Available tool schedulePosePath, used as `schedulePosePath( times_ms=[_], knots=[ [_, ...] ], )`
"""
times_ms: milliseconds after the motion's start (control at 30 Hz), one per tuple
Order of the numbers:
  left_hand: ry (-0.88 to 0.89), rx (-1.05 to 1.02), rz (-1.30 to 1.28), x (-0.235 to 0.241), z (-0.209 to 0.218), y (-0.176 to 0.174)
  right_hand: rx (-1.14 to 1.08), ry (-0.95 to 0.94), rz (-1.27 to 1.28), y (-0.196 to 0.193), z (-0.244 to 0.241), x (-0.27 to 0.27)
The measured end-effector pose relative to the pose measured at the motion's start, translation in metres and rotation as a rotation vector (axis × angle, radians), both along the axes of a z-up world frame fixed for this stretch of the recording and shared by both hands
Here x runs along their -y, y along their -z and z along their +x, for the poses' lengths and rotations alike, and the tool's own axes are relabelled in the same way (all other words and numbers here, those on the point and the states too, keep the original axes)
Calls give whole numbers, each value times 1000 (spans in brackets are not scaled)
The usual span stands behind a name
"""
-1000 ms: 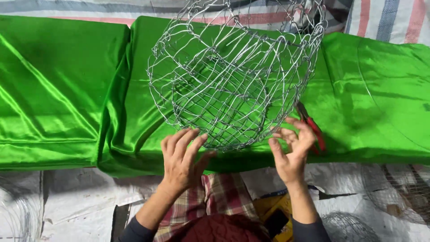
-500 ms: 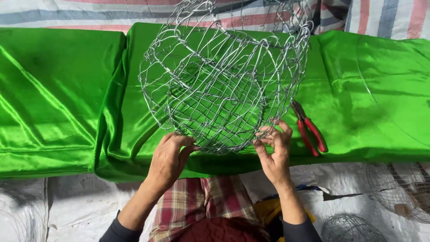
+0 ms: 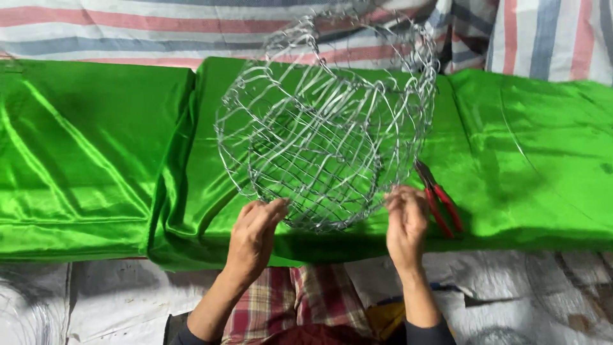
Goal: Inspecting and adjusting the structure of a wire mesh basket
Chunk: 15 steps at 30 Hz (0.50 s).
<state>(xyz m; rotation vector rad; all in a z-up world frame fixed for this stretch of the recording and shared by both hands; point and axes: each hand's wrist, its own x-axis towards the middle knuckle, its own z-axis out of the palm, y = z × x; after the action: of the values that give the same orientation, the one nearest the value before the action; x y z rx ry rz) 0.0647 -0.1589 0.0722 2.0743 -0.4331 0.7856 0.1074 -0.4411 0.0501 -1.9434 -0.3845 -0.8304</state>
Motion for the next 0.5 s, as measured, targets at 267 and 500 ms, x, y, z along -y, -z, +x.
schedulePosePath(
  times_ms=[267,500],
  knots=[
    [-14,16,-37,-1,-2,1,-50,-196,134,2,4,-2],
    [6,18,-15,-3,1,11,-50,-173,37,27,16,27]
  ],
)
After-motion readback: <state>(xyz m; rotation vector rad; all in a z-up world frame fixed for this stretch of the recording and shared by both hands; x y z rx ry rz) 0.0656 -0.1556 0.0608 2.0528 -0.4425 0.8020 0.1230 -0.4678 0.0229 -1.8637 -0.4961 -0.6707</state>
